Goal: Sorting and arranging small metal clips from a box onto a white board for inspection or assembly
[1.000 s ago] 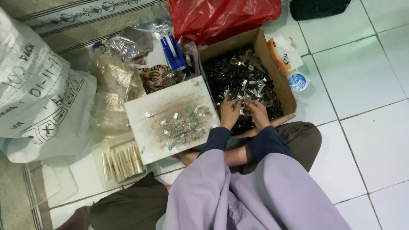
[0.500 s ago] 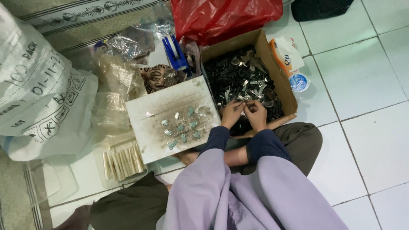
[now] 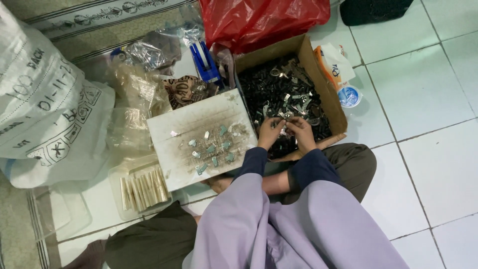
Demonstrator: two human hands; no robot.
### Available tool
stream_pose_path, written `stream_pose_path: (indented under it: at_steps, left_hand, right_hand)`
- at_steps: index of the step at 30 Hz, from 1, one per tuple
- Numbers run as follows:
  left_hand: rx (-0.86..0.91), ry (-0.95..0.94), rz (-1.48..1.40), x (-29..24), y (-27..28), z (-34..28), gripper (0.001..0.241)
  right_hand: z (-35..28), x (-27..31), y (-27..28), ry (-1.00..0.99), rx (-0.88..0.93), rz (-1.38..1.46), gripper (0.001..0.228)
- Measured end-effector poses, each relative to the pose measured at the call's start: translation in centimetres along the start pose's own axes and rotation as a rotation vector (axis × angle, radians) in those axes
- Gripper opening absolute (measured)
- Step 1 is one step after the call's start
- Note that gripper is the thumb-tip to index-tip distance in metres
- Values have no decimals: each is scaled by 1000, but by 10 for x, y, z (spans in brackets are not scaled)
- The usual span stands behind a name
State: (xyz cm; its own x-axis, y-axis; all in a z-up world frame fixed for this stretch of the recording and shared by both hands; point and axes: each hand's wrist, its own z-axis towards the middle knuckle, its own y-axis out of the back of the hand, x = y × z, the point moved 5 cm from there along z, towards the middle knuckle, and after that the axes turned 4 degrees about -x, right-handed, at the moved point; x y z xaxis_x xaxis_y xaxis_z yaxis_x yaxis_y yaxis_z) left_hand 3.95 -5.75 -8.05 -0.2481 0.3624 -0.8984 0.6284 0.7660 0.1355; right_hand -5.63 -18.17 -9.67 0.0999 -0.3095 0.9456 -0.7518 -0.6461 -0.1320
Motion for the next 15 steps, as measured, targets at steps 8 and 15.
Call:
stream_pose_path:
  at_steps: [8,15]
  left_hand:
    - [-6,-127,290,-36,2,-30,61]
    - [-244,-444,601,-21,-5,-15,37]
  right_hand:
    - [0,3,6,-64,-61,106,17]
    - [-4,8,3,-98,-67,106,16]
